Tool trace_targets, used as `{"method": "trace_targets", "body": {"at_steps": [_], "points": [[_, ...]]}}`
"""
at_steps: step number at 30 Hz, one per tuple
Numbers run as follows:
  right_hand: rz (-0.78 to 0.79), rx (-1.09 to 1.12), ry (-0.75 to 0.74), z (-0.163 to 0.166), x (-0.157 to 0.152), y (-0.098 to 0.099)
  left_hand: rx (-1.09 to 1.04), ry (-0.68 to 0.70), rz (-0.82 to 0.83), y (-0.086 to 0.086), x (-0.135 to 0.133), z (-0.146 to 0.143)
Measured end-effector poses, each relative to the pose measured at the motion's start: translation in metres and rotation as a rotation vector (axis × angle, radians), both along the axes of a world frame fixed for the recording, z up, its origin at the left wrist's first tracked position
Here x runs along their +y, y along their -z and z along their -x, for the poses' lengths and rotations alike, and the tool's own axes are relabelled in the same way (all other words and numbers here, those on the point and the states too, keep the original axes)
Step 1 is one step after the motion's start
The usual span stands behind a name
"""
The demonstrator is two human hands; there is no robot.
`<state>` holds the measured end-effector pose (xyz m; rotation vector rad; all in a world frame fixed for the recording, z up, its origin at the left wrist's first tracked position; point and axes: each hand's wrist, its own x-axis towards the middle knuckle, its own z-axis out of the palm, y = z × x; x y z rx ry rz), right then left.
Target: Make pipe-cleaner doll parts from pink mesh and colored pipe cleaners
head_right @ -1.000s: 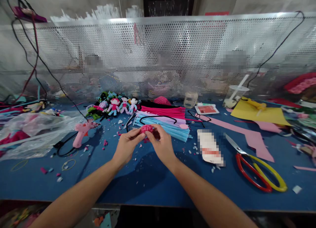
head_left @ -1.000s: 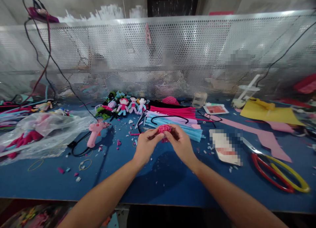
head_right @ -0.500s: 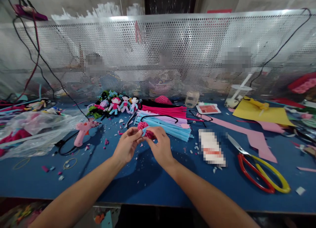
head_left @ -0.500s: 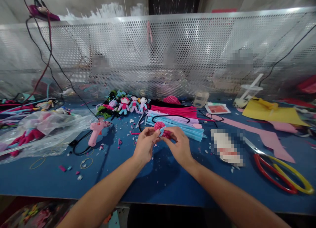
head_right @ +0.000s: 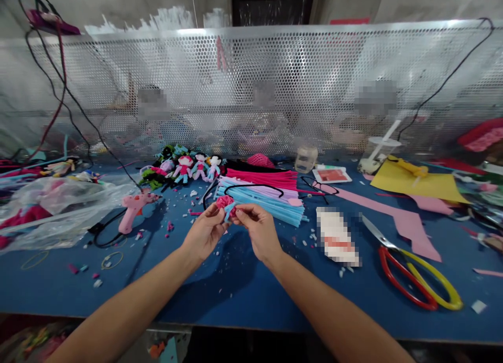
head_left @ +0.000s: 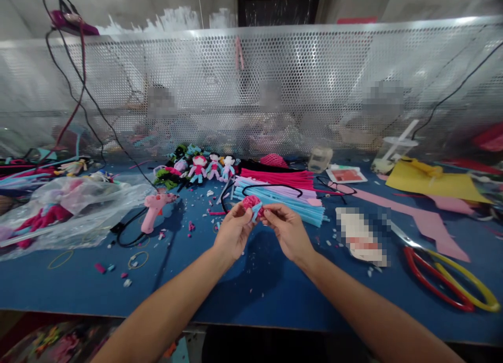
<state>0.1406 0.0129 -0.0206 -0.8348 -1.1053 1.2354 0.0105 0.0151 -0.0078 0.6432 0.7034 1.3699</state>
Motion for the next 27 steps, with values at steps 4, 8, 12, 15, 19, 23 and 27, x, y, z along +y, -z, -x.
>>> {"method": "trace_targets", "body": {"at_steps": [4, 8, 12, 15, 19, 23, 27], "points": [[-0.155, -0.234, 0.076, -0.003, -0.005, -0.003, 0.214, -0.012, -0.121, -0.002, -0.004, 0.0], [-0.175, -0.267, 0.111, -0.006, -0.005, -0.006, 0.404, -0.01, -0.293, -0.006, -0.011, 0.001], [-0.175, -0.233, 0.146, -0.009, -0.003, -0.006, 0.576, -0.039, -0.391, -0.006, -0.013, 0.003], [-0.201, -0.264, 0.158, -0.009, -0.005, -0.008, 0.71, -0.113, -0.477, -0.004, -0.011, 0.005], [-0.19, -0.237, 0.14, -0.008, -0.009, -0.009, 0.865, -0.217, -0.601, -0.005, -0.009, 0.008], [-0.132, -0.087, 0.063, -0.005, -0.008, -0.007, 0.895, -0.217, -0.591, -0.006, -0.007, 0.011], [0.002, 0.116, -0.038, -0.004, -0.003, -0.004, 0.771, -0.156, -0.431, -0.002, -0.001, 0.013]]}}
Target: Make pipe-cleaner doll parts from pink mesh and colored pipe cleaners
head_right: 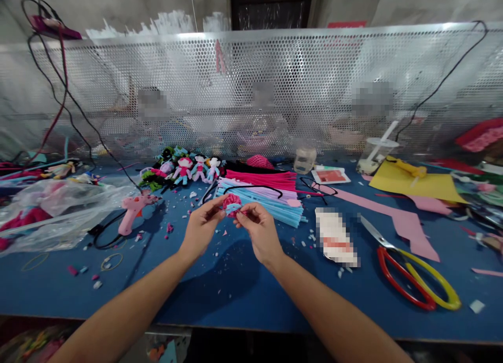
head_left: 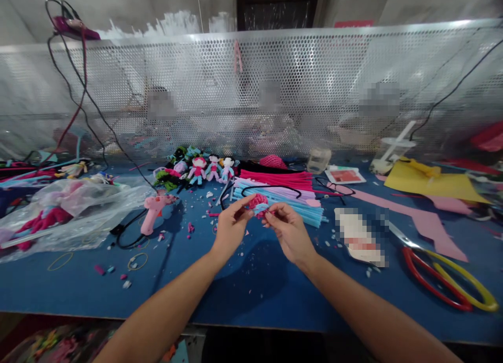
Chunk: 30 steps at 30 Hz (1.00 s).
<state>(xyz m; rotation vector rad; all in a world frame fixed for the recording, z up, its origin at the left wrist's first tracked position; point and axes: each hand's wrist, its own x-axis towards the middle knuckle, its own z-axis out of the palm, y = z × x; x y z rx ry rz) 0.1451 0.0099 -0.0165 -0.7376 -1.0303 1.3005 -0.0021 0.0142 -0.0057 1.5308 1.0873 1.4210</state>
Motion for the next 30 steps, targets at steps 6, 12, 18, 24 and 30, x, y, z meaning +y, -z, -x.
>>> {"method": "trace_targets", "body": {"at_steps": [6, 12, 18, 24, 30], "points": [[-0.034, -0.021, 0.008, 0.0, 0.001, 0.0, -0.222, 0.103, 0.099, 0.005, 0.002, -0.004], [-0.166, -0.27, 0.182, 0.003, -0.005, -0.003, -0.242, 0.113, 0.016, 0.003, -0.003, -0.007], [-0.123, -0.145, 0.126, -0.003, -0.001, -0.003, -0.281, 0.282, 0.118, 0.0, -0.002, -0.005], [-0.043, -0.149, 0.033, -0.002, 0.005, 0.003, -0.295, 0.239, 0.137, 0.007, 0.005, -0.003], [-0.034, -0.492, 0.373, -0.023, 0.026, 0.005, -0.355, 0.113, 0.261, 0.015, 0.017, 0.001]]}}
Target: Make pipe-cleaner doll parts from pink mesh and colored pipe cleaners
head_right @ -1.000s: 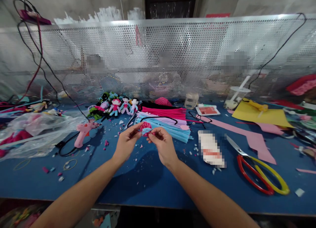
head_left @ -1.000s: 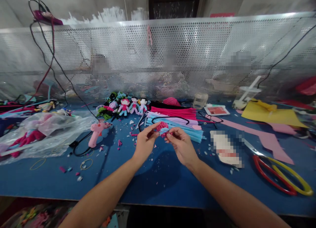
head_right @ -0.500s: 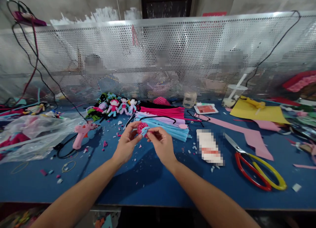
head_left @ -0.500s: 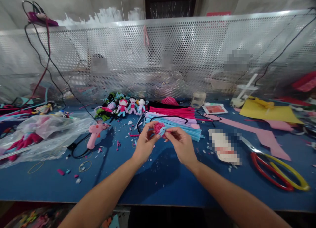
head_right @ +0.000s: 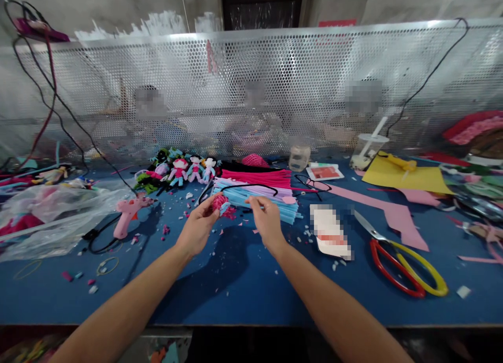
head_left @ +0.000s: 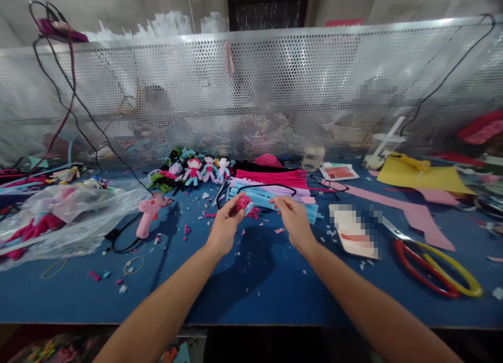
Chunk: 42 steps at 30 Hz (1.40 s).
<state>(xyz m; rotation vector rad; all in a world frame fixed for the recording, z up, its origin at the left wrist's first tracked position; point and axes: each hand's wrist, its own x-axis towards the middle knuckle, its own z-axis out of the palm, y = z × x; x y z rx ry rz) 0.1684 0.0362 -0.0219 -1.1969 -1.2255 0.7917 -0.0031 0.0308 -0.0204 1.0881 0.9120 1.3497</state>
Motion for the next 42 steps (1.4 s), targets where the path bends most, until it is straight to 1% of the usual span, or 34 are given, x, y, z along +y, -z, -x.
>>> {"method": "trace_targets", "body": {"at_steps": [1, 2, 5, 7, 11, 12, 14, 16, 18, 20, 22, 23, 26, 28, 31, 34, 36, 37, 39, 40, 41, 42], "points": [[0.006, -0.018, 0.042, -0.005, 0.005, 0.001, -0.038, 0.002, 0.039, 0.001, 0.002, 0.0], [0.012, -0.028, 0.052, -0.008, 0.009, 0.001, -0.074, 0.003, 0.073, 0.001, 0.003, 0.001], [-0.013, -0.064, -0.013, -0.01, 0.013, 0.001, -0.11, -0.023, 0.125, 0.001, 0.004, 0.001], [-0.072, -0.099, -0.082, -0.005, 0.009, 0.001, -0.099, -0.037, 0.138, 0.0, 0.003, 0.0], [-0.205, -0.178, -0.231, 0.012, -0.008, 0.003, -0.126, 0.039, 0.116, -0.003, -0.004, -0.003], [-0.25, -0.224, -0.251, 0.015, -0.012, 0.004, -0.128, 0.042, 0.114, -0.003, -0.005, -0.004], [-0.341, -0.322, -0.257, 0.019, -0.018, 0.005, -0.119, 0.002, 0.128, -0.002, -0.004, -0.004], [-0.382, -0.389, -0.214, 0.018, -0.017, 0.005, -0.116, -0.063, 0.143, -0.001, -0.001, -0.003], [-0.367, -0.432, -0.106, 0.012, -0.009, 0.002, -0.136, -0.119, 0.144, 0.0, 0.002, -0.001], [-0.338, -0.542, 0.011, 0.003, 0.006, 0.0, -0.171, -0.129, 0.152, -0.001, 0.005, 0.002], [-0.315, -0.781, 0.061, -0.004, 0.026, -0.002, -0.206, -0.085, 0.172, -0.002, 0.005, 0.003], [-0.31, -0.83, 0.073, -0.006, 0.037, -0.002, -0.223, -0.051, 0.18, -0.003, 0.005, 0.004], [-0.283, -0.889, 0.151, -0.01, 0.063, 0.002, -0.295, 0.056, 0.166, -0.006, 0.002, 0.005], [-0.26, -0.912, 0.188, -0.011, 0.075, 0.004, -0.341, 0.124, 0.141, -0.007, 0.0, 0.005], [-0.247, -0.927, 0.186, -0.013, 0.08, 0.001, -0.345, 0.164, 0.129, -0.008, -0.002, 0.005], [-0.273, -0.901, 0.162, -0.014, 0.071, -0.012, -0.299, 0.161, 0.143, -0.007, -0.002, 0.004], [-0.312, -0.851, 0.109, -0.014, 0.057, -0.024, -0.276, 0.169, 0.167, -0.005, -0.001, 0.002], [-0.338, -0.818, 0.055, -0.013, 0.047, -0.028, -0.272, 0.167, 0.183, -0.003, -0.001, 0.002], [-0.398, -0.642, -0.165, -0.01, 0.028, -0.035, -0.275, 0.176, 0.209, -0.002, 0.0, 0.001], [-0.405, -0.593, -0.264, -0.009, 0.019, -0.036, -0.28, 0.194, 0.216, -0.002, 0.0, 0.001], [-0.417, -0.558, -0.331, -0.007, 0.012, -0.036, -0.283, 0.219, 0.219, -0.003, 0.0, 0.001], [-0.43, -0.537, -0.362, -0.006, 0.006, -0.035, -0.284, 0.247, 0.223, -0.004, 0.0, 0.001]]}}
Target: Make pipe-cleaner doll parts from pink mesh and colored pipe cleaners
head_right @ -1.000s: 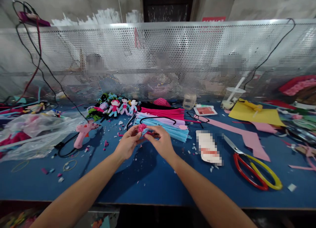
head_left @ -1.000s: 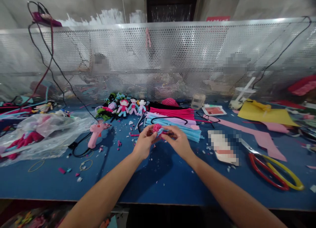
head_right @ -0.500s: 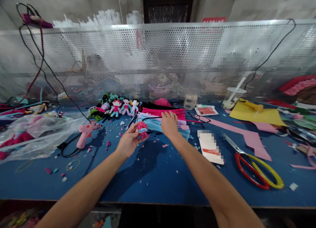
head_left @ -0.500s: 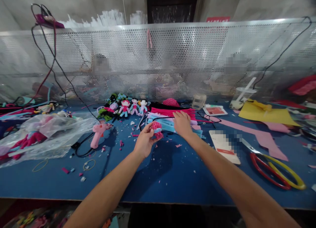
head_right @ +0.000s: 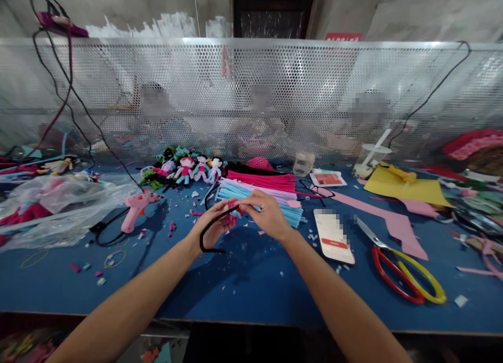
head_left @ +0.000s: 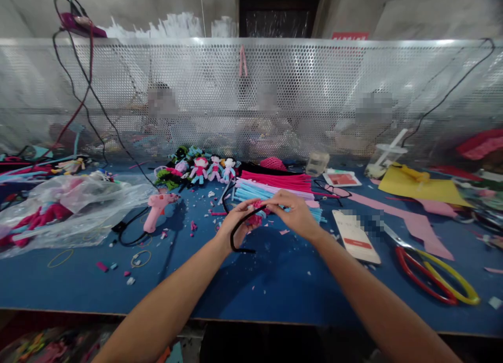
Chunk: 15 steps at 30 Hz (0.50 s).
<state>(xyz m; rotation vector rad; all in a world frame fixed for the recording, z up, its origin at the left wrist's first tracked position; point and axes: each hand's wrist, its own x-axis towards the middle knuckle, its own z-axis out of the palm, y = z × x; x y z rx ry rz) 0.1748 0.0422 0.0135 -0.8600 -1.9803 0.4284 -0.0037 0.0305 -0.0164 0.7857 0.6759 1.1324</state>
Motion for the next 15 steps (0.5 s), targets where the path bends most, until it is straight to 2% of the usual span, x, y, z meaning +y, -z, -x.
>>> {"method": "trace_targets", "body": {"at_steps": [2, 8, 15], "points": [[-0.011, 0.03, -0.001, 0.001, -0.006, 0.003, 0.014, 0.041, 0.015, -0.004, -0.002, -0.001], [-0.002, 0.102, 0.105, -0.004, -0.003, 0.007, 0.032, 0.052, 0.051, -0.015, -0.011, -0.003], [-0.016, 0.107, 0.089, -0.004, -0.009, 0.004, 0.065, 0.08, -0.015, -0.014, -0.013, -0.001]]}}
